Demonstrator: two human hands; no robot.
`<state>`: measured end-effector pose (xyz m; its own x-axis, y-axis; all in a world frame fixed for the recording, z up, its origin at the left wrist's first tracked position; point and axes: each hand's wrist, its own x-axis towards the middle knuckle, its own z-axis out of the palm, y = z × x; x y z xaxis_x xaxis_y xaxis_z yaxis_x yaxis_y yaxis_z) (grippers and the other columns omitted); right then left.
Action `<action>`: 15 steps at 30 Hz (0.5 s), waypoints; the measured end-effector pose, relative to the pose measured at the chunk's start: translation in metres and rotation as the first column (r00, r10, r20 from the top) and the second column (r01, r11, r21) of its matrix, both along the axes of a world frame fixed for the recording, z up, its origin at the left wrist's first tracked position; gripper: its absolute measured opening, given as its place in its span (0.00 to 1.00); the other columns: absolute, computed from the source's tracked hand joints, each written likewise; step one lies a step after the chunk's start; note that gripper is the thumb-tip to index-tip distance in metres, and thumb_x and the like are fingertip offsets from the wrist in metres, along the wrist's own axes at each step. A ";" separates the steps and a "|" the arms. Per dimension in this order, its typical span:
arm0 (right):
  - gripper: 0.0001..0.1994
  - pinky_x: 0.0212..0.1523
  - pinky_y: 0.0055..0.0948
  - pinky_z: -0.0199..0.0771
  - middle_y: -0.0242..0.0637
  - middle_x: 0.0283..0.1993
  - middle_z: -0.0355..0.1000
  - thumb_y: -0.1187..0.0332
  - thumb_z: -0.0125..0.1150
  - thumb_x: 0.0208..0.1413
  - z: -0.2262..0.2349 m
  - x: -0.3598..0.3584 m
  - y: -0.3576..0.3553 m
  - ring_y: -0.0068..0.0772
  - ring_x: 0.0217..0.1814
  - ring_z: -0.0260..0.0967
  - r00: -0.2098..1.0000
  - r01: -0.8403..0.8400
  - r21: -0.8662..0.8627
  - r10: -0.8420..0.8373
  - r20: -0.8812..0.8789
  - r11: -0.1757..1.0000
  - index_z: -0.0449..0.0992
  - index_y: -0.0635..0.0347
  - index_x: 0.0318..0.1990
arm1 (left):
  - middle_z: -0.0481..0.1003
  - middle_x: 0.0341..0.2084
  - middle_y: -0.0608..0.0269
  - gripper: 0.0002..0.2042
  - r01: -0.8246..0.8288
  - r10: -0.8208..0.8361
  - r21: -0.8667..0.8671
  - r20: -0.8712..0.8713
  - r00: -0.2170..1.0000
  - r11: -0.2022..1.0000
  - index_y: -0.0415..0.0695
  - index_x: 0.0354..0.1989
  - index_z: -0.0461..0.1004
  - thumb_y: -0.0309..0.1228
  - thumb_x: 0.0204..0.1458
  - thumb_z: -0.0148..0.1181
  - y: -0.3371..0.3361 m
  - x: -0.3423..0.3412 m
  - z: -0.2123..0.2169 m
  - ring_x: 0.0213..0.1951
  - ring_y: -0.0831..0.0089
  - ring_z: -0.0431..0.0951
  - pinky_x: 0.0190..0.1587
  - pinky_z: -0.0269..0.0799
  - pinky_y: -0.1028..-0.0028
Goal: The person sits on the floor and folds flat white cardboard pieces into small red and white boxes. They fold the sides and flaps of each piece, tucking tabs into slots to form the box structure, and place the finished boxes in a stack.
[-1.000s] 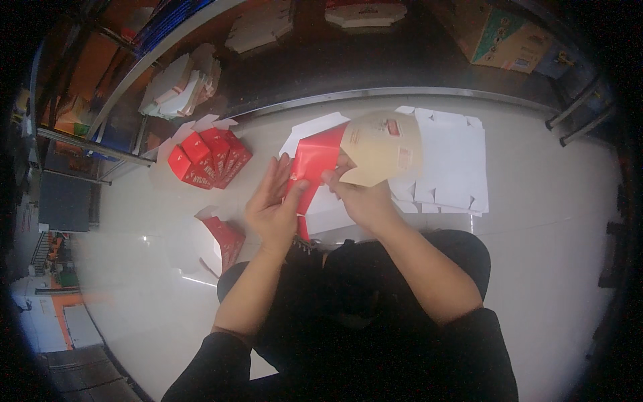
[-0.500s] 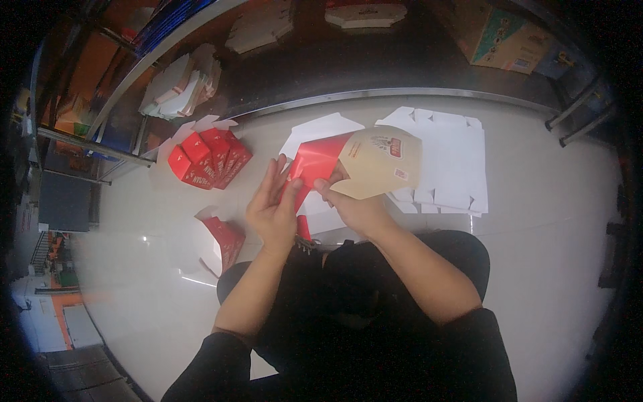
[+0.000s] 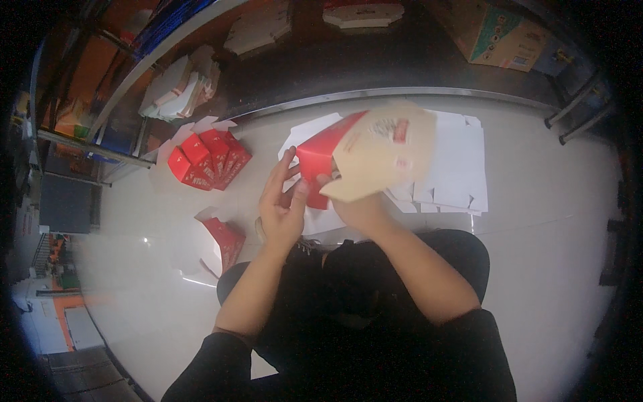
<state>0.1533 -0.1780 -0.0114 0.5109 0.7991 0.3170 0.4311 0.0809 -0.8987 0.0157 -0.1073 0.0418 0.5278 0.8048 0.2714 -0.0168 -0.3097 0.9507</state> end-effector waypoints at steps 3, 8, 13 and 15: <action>0.16 0.49 0.33 0.74 0.42 0.46 0.77 0.70 0.58 0.66 0.015 0.015 -0.005 0.32 0.48 0.74 0.986 -0.169 -0.112 0.167 -0.024 0.979 0.72 0.65 0.59 | 0.70 0.64 0.49 0.22 -0.028 0.028 0.004 0.032 0.999 1.000 0.38 0.65 0.69 0.27 0.62 0.59 0.009 0.002 0.002 0.60 0.63 0.73 0.59 0.72 0.66; 0.14 0.48 0.32 0.74 0.41 0.44 0.77 0.71 0.58 0.66 0.033 0.019 -0.011 0.31 0.47 0.74 0.957 -0.283 -0.148 0.290 0.025 0.948 0.73 0.66 0.57 | 0.80 0.50 0.50 0.13 0.011 0.101 0.553 -0.172 0.980 0.833 0.39 0.51 0.80 0.25 0.57 0.64 0.031 -0.010 -0.007 0.51 0.58 0.79 0.52 0.75 0.65; 0.10 0.48 0.28 0.74 0.39 0.43 0.77 0.74 0.57 0.66 0.033 0.014 -0.012 0.26 0.45 0.73 0.922 -0.343 -0.051 0.326 -0.207 0.938 0.76 0.67 0.51 | 0.84 0.39 0.53 0.07 -0.047 0.155 0.536 -0.157 0.975 0.843 0.39 0.41 0.83 0.23 0.53 0.66 0.019 -0.007 -0.006 0.42 0.59 0.83 0.47 0.76 0.68; 0.08 0.48 0.28 0.74 0.38 0.42 0.76 0.75 0.56 0.66 0.037 0.011 -0.011 0.24 0.44 0.72 0.910 -0.346 -0.010 0.333 -0.245 0.938 0.76 0.67 0.49 | 0.84 0.37 0.53 0.06 -0.081 0.174 0.521 -0.132 0.976 0.850 0.39 0.39 0.83 0.23 0.53 0.66 0.017 -0.007 -0.007 0.40 0.59 0.83 0.45 0.77 0.68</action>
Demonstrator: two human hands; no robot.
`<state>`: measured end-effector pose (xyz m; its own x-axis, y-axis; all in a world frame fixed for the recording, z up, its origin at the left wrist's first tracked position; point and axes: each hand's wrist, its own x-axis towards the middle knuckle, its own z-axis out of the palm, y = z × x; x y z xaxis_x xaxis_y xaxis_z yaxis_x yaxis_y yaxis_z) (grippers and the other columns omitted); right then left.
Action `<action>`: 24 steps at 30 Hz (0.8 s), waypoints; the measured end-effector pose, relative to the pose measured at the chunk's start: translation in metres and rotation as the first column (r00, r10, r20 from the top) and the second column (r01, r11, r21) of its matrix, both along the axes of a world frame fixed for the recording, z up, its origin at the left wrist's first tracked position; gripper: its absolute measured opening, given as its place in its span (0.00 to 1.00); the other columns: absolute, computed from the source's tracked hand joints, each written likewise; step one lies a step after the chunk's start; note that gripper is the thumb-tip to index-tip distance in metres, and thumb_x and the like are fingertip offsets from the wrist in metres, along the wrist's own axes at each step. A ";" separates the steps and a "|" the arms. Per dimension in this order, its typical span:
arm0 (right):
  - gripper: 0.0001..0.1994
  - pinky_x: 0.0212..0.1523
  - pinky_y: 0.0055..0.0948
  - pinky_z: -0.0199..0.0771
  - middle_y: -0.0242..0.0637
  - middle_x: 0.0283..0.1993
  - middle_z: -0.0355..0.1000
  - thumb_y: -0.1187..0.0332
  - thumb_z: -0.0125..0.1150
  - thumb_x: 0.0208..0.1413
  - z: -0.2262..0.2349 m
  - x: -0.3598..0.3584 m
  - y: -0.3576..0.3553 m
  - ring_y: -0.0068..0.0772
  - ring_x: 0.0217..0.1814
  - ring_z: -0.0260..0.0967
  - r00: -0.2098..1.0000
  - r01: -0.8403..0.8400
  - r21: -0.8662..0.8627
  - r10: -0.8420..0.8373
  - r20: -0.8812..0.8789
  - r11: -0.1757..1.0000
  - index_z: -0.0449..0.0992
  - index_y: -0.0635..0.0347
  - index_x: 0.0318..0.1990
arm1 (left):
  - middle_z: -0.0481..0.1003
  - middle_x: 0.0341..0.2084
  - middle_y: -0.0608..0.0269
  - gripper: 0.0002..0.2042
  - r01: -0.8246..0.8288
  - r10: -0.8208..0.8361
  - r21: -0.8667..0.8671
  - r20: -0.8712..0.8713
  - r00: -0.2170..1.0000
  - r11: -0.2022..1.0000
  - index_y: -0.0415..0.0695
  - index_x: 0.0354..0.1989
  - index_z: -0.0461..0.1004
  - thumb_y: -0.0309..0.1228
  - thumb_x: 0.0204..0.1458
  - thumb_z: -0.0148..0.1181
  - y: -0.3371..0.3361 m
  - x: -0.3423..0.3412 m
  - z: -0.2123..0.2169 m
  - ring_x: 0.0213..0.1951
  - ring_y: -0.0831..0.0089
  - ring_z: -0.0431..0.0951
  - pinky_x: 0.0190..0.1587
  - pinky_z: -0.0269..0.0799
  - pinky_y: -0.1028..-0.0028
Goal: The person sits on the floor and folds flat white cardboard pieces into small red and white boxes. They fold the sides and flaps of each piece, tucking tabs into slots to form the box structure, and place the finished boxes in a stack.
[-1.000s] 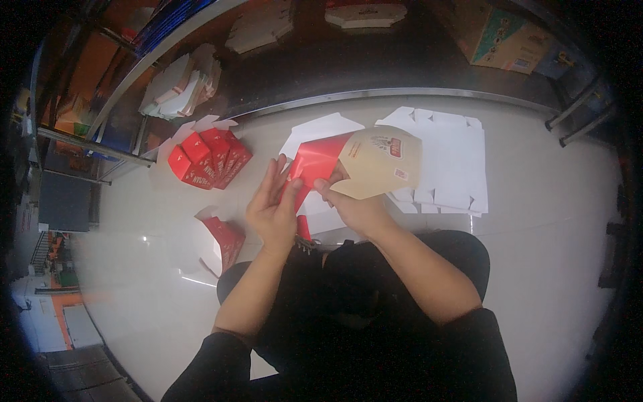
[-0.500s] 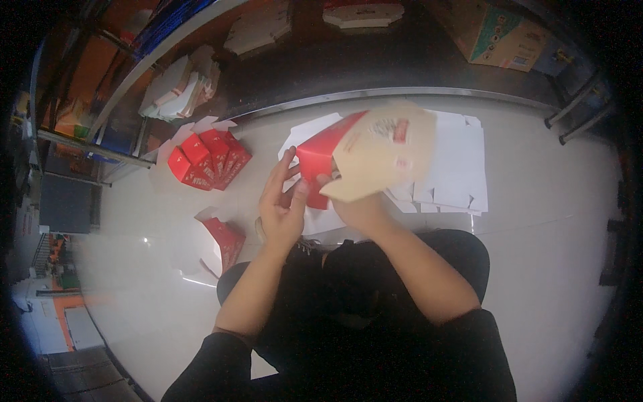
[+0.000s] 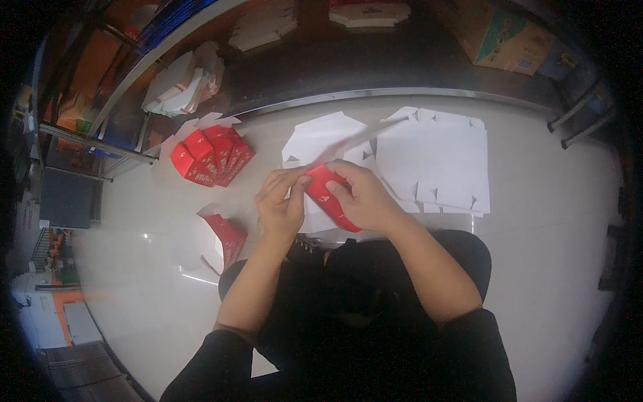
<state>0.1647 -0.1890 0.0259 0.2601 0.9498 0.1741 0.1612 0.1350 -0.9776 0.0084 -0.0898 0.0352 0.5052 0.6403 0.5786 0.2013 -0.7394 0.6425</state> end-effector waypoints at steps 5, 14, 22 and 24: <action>0.09 0.48 0.28 0.74 0.38 0.44 0.78 0.76 0.56 0.65 -0.005 0.005 0.000 0.22 0.45 0.72 1.000 -0.014 -0.049 0.014 -0.008 0.999 0.76 0.67 0.50 | 0.83 0.33 0.54 0.05 0.016 -0.014 -0.040 0.045 0.999 0.999 0.39 0.37 0.83 0.23 0.53 0.67 -0.002 0.002 0.003 0.36 0.60 0.82 0.41 0.76 0.68; 0.09 0.43 0.32 0.75 0.44 0.36 0.80 0.75 0.62 0.59 0.009 0.004 -0.002 0.35 0.35 0.75 0.983 -0.022 -0.126 0.044 0.180 0.992 0.79 0.67 0.46 | 0.79 0.29 0.58 0.07 0.036 -0.036 0.043 0.005 0.999 0.998 0.40 0.39 0.84 0.21 0.53 0.66 0.004 0.002 -0.004 0.33 0.65 0.77 0.51 0.74 0.66; 0.11 0.43 0.42 0.75 0.59 0.40 0.76 0.75 0.57 0.56 0.007 0.003 -0.002 0.56 0.41 0.76 0.967 0.015 -0.043 -0.003 0.253 0.999 0.78 0.68 0.46 | 0.75 0.25 0.57 0.06 0.089 -0.089 -0.012 0.005 0.996 0.996 0.41 0.37 0.83 0.22 0.50 0.67 0.004 0.004 -0.003 0.31 0.59 0.75 0.60 0.69 0.50; 0.12 0.46 0.43 0.75 0.60 0.43 0.76 0.75 0.57 0.56 0.014 0.000 -0.001 0.58 0.43 0.77 0.948 0.002 -0.059 0.016 0.319 0.998 0.77 0.66 0.47 | 0.75 0.25 0.57 0.07 0.113 -0.114 -0.043 -0.020 0.993 0.993 0.41 0.38 0.83 0.22 0.50 0.68 0.006 0.002 -0.004 0.30 0.60 0.74 0.62 0.67 0.47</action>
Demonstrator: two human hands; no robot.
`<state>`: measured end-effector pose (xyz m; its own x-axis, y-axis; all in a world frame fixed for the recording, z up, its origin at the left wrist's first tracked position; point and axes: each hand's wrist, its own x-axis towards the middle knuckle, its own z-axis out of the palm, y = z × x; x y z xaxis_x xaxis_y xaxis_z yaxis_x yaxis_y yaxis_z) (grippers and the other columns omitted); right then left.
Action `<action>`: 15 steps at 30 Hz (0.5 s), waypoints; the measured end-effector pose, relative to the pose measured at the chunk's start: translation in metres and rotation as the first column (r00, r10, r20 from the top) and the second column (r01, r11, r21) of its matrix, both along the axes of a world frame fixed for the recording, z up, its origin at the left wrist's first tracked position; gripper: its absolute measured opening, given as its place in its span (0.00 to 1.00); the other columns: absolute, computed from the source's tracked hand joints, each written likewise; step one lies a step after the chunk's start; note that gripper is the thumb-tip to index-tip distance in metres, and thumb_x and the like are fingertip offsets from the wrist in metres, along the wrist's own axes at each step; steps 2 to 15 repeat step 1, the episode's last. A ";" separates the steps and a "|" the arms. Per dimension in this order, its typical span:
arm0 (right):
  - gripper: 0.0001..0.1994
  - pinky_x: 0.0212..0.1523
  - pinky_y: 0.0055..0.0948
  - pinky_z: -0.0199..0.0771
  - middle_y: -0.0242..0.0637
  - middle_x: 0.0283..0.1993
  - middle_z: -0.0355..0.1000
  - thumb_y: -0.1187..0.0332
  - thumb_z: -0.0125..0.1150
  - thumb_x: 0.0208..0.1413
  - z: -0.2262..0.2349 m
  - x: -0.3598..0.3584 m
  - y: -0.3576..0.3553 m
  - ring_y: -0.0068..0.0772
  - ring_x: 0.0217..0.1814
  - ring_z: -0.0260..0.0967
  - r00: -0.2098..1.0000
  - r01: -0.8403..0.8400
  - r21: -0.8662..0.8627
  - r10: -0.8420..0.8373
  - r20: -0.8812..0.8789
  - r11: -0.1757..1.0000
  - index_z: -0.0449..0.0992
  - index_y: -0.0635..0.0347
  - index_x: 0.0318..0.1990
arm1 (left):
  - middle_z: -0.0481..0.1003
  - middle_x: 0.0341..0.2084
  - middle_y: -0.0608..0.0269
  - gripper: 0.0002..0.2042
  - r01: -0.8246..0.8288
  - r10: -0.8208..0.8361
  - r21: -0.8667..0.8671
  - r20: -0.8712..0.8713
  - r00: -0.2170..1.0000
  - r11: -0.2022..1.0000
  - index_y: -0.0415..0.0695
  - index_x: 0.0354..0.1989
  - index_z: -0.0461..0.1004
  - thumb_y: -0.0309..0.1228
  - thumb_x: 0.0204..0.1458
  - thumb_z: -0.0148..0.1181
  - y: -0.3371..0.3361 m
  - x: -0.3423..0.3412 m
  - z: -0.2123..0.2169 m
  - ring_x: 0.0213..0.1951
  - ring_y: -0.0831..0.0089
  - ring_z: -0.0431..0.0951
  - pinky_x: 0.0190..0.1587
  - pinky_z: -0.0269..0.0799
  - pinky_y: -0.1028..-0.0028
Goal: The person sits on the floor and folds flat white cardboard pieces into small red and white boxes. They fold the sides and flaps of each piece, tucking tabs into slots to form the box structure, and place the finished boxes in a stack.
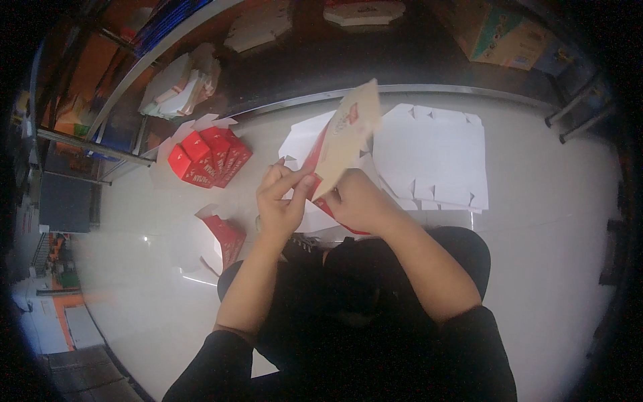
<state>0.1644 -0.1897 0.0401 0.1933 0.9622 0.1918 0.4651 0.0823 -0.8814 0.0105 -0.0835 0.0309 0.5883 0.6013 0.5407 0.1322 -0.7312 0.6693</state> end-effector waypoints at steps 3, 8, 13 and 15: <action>0.12 0.46 0.43 0.75 0.60 0.43 0.76 0.75 0.57 0.56 0.000 0.000 0.000 0.58 0.43 0.77 1.000 0.000 0.001 0.000 -0.002 1.000 0.77 0.66 0.47 | 0.75 0.25 0.57 0.07 0.000 0.000 0.001 -0.002 1.000 1.000 0.41 0.38 0.83 0.22 0.50 0.68 0.000 0.000 0.000 0.30 0.60 0.74 0.62 0.67 0.47; 0.12 0.46 0.43 0.75 0.60 0.43 0.76 0.75 0.57 0.56 0.000 0.000 0.000 0.58 0.43 0.77 1.000 0.000 0.001 0.000 -0.002 1.000 0.77 0.66 0.47 | 0.75 0.25 0.57 0.07 0.000 0.000 0.001 -0.002 1.000 1.000 0.41 0.38 0.83 0.22 0.50 0.68 0.000 0.000 0.000 0.30 0.60 0.74 0.62 0.67 0.47; 0.12 0.46 0.43 0.75 0.60 0.43 0.76 0.75 0.57 0.56 0.000 0.000 0.000 0.58 0.43 0.77 1.000 0.000 0.001 0.000 -0.002 1.000 0.77 0.66 0.47 | 0.75 0.25 0.57 0.07 0.000 0.000 0.001 -0.002 1.000 1.000 0.41 0.38 0.83 0.22 0.50 0.68 0.000 0.000 0.000 0.30 0.60 0.74 0.62 0.67 0.47; 0.12 0.46 0.43 0.75 0.60 0.43 0.76 0.75 0.57 0.56 0.000 0.000 0.000 0.58 0.43 0.77 1.000 0.000 0.001 0.000 -0.002 1.000 0.77 0.66 0.47 | 0.75 0.25 0.57 0.07 0.000 0.000 0.001 -0.002 1.000 1.000 0.41 0.38 0.83 0.22 0.50 0.68 0.000 0.000 0.000 0.30 0.60 0.74 0.62 0.67 0.47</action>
